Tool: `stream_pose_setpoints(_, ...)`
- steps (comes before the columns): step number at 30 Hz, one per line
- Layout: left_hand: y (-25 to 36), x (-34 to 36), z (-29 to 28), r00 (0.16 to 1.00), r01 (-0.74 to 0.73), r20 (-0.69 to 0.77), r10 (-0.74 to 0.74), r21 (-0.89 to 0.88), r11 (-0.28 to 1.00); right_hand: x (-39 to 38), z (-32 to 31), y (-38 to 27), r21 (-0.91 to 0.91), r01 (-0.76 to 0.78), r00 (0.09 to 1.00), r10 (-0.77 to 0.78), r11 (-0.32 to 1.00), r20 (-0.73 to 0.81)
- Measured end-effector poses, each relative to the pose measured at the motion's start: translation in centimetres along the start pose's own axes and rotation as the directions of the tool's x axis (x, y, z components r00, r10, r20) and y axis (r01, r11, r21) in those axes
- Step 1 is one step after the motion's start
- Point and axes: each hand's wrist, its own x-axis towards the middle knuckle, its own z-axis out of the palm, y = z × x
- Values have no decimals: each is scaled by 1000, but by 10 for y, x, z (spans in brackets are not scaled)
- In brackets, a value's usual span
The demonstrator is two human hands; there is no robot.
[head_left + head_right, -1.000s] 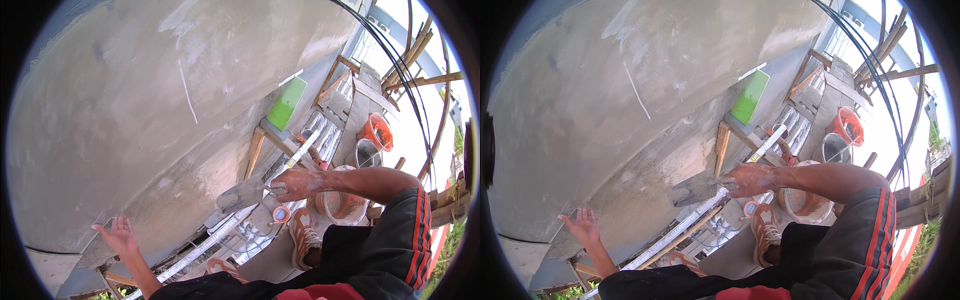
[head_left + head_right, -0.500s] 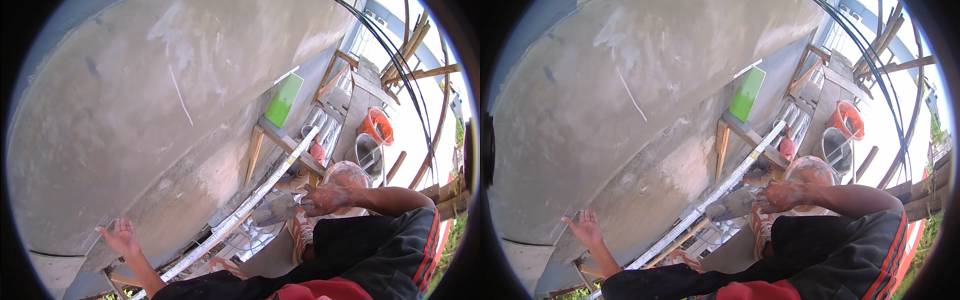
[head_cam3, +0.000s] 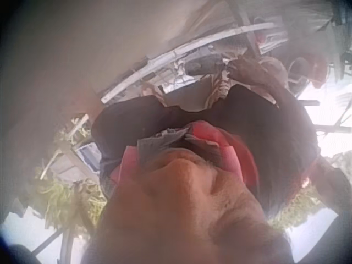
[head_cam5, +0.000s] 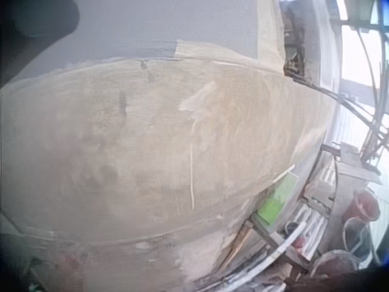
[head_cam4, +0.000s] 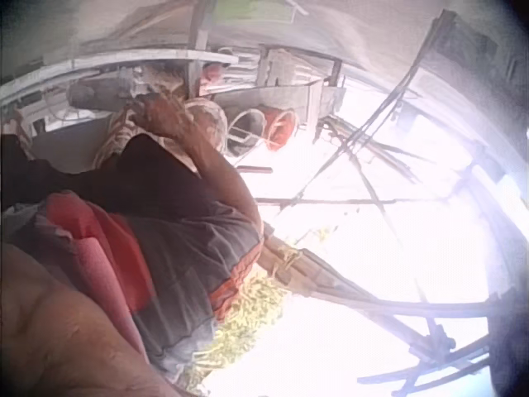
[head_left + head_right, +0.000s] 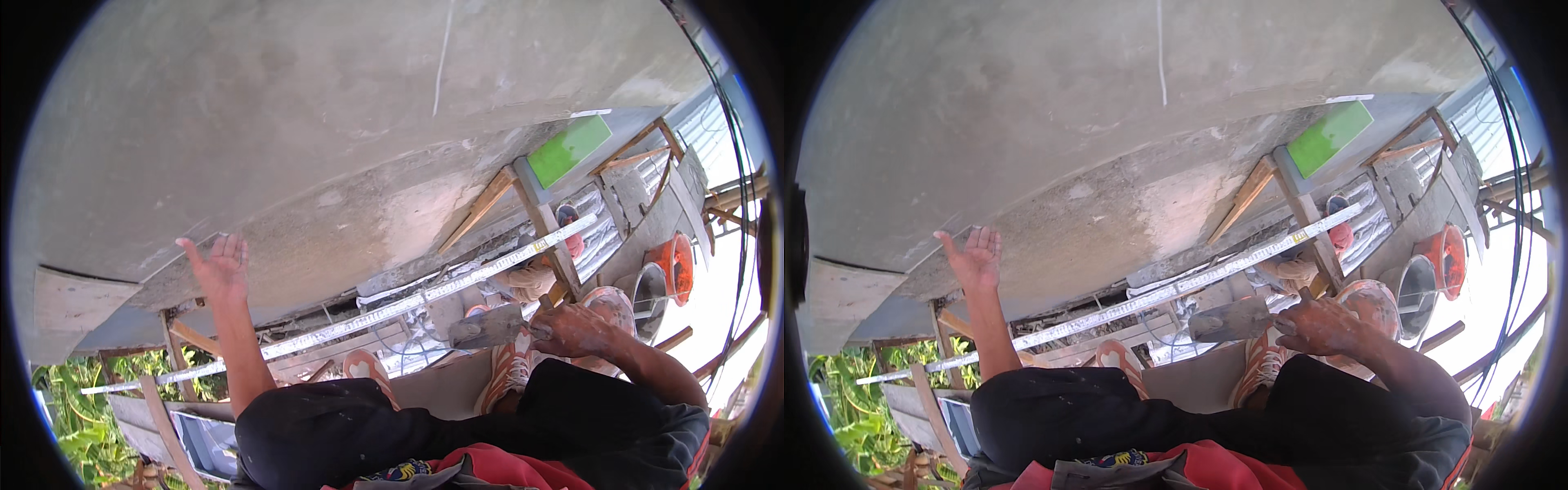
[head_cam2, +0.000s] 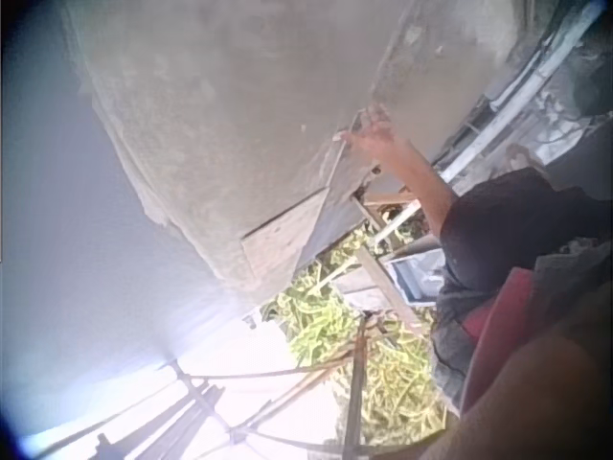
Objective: The person applies wet plaster to a wall using a trowel and smooths it with a float. They repeatedly scoop plaster from a bucket, spread it on the wall, and level the surface while standing on scaffolding.
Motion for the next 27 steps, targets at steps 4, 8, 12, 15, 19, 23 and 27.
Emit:
stream_pose_setpoints(4,6,-16,17,998,-22,-62,23,23,1000,-4,16,-3,-33,-50,995,46,998,-91)
stream_pose_setpoints(8,15,-19,1,997,-32,-64,32,11,999,-3,18,4,84,-120,988,128,989,-89)
stream_pose_setpoints(12,-12,-23,45,998,30,-53,-31,-25,999,-43,22,76,194,-211,934,256,958,-248)
stream_pose_setpoints(15,-8,-19,28,993,-11,-115,8,-28,1000,-56,5,99,350,-358,774,485,866,-407)
stream_pose_setpoints(19,4,-26,35,987,-57,-153,52,-28,998,-98,-20,152,485,-474,724,639,734,-259)
stream_pose_setpoints(23,4,1,-10,993,-45,-110,34,-95,994,-123,22,192,555,-546,703,704,627,-103)
stream_pose_setpoints(27,-7,0,17,995,-51,-82,51,1,999,-133,127,189,958,-149,744,666,246,-56)
